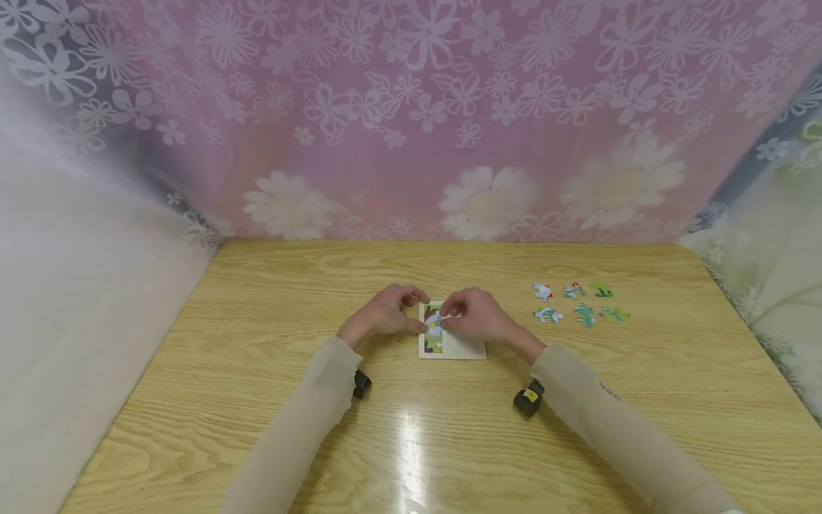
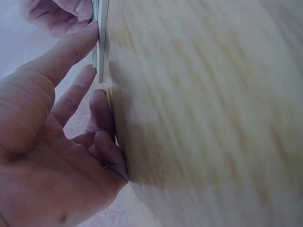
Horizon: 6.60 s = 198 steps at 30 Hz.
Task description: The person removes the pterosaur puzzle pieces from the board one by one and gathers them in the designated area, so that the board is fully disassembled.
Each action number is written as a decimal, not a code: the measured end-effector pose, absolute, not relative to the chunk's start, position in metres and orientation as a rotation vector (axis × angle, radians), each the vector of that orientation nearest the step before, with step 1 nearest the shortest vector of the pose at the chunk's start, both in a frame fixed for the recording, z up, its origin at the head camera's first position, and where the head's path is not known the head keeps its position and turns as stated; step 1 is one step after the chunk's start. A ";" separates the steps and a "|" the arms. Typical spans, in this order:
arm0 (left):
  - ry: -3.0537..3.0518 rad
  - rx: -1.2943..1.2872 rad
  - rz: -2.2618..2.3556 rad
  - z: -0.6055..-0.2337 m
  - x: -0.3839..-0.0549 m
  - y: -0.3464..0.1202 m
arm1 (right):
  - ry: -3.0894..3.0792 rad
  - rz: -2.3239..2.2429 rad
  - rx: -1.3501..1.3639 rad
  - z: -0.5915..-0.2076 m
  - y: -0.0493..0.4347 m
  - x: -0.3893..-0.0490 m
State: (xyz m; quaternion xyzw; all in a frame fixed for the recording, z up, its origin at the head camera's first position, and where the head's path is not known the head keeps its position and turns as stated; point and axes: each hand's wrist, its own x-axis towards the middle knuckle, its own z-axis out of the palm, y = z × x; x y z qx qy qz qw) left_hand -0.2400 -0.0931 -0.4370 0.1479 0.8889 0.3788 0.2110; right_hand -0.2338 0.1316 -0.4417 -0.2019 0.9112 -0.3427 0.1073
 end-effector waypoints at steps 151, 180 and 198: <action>2.481 0.526 0.965 -0.438 -0.221 -0.104 | 2.663 -1.128 -0.641 -0.436 0.168 -0.208; 2.494 0.467 0.947 -0.438 -0.221 -0.100 | 2.721 -1.025 -0.572 -0.443 0.125 -0.211; 2.553 0.391 0.879 -0.433 -0.218 -0.092 | 2.647 -1.132 -0.404 -0.443 0.121 -0.216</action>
